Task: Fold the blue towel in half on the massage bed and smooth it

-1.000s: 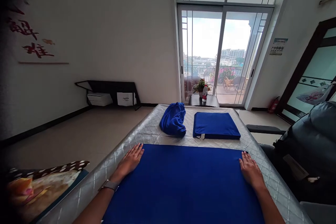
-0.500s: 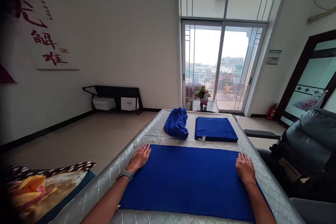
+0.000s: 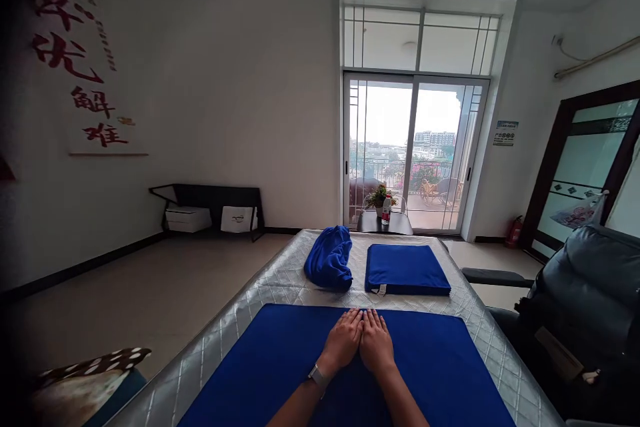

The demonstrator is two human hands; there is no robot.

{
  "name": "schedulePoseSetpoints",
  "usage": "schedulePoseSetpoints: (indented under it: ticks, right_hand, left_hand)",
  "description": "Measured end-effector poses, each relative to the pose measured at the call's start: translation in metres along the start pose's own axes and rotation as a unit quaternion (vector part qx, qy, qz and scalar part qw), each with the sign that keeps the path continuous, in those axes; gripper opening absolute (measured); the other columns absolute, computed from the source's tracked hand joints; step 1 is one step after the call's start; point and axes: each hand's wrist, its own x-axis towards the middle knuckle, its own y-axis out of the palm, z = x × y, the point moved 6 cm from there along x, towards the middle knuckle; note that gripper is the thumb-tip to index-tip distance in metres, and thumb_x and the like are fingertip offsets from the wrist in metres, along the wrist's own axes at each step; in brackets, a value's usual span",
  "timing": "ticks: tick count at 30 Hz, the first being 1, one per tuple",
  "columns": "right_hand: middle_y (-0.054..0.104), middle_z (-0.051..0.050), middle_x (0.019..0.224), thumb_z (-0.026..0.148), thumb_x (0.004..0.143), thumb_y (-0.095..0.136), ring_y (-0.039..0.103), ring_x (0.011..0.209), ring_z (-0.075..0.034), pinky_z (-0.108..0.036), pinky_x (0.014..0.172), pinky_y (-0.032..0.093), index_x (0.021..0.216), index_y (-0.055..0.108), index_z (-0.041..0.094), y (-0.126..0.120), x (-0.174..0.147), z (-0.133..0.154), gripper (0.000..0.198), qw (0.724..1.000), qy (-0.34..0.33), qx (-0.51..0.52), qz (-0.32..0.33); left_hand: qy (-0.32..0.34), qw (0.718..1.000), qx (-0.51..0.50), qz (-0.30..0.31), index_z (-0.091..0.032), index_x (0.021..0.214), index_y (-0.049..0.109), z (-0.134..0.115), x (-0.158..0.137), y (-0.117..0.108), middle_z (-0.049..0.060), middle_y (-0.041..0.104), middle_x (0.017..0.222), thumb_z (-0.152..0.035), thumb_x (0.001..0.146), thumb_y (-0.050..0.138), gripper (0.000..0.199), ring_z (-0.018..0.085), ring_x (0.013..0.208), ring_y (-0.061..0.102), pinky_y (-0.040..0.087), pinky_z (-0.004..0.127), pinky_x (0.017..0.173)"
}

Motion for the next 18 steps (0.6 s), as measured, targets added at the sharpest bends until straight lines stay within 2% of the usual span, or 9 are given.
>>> schedulePoseSetpoints:
  ticks: [2, 5, 11, 14, 16, 18]
  right_hand:
    - [0.031, -0.007, 0.162, 0.023, 0.097, 0.020, 0.021, 0.152, -0.019, -0.038, 0.124, 0.013, 0.155, 0.033, 0.014, 0.011, 0.002, -0.006, 0.060, 1.000, 0.004, 0.005, 0.002]
    - [0.029, -0.007, 0.163, 0.026, 0.098, 0.019, 0.020, 0.152, -0.020, -0.038, 0.124, 0.012, 0.156, 0.032, 0.014, 0.014, 0.003, -0.010, 0.060, 1.000, -0.005, 0.017, 0.004]
    - [0.028, -0.007, 0.163, 0.027, 0.099, 0.018, 0.020, 0.152, -0.020, -0.039, 0.124, 0.012, 0.156, 0.032, 0.012, 0.003, 0.001, -0.004, 0.060, 0.999, -0.004, 0.029, 0.016]
    - [0.029, -0.008, 0.162, 0.031, 0.099, 0.018, 0.021, 0.152, -0.019, -0.039, 0.124, 0.012, 0.155, 0.032, 0.011, -0.002, -0.004, -0.005, 0.061, 1.000, 0.004, 0.021, 0.013]
    - [0.030, -0.007, 0.162, 0.033, 0.099, 0.018, 0.022, 0.151, -0.019, -0.038, 0.124, 0.014, 0.155, 0.033, 0.012, -0.006, -0.008, -0.018, 0.062, 1.000, 0.022, 0.006, 0.010]
    - [0.031, -0.006, 0.162, 0.034, 0.099, 0.019, 0.023, 0.151, -0.018, -0.038, 0.124, 0.015, 0.155, 0.033, 0.013, -0.012, -0.016, -0.046, 0.062, 0.999, 0.051, -0.012, 0.007]
  left_hand:
    - [0.008, 1.000, 0.004, -0.008, -0.014, 0.139, 0.056, 0.008, -0.002, 0.014, 0.016, 0.057, 0.145, -0.022, 0.102, 0.036, 0.043, 0.025, 0.138, 0.049, 0.041, 0.048, 0.114]
    - [0.021, 1.000, 0.011, -0.016, -0.014, 0.140, 0.055, 0.016, -0.004, 0.022, 0.016, 0.056, 0.146, -0.022, 0.102, 0.035, 0.044, 0.026, 0.140, 0.047, 0.042, 0.048, 0.114]
    - [0.041, 0.999, 0.025, -0.017, -0.015, 0.143, 0.053, 0.009, -0.003, 0.017, 0.017, 0.057, 0.145, -0.020, 0.101, 0.033, 0.047, 0.027, 0.140, 0.046, 0.042, 0.050, 0.113]
    - [0.040, 0.999, 0.033, -0.002, -0.011, 0.143, 0.053, 0.007, -0.004, 0.014, 0.018, 0.054, 0.147, -0.020, 0.100, 0.032, 0.048, 0.026, 0.141, 0.045, 0.041, 0.048, 0.114]
    - [0.036, 0.998, 0.044, 0.008, -0.012, 0.144, 0.052, 0.016, -0.005, 0.010, 0.016, 0.054, 0.148, -0.021, 0.100, 0.033, 0.048, 0.025, 0.141, 0.045, 0.041, 0.047, 0.114]
    - [0.023, 0.998, 0.064, 0.013, -0.015, 0.145, 0.051, 0.040, -0.010, 0.003, 0.014, 0.054, 0.148, -0.020, 0.099, 0.033, 0.050, 0.025, 0.140, 0.046, 0.042, 0.048, 0.114]
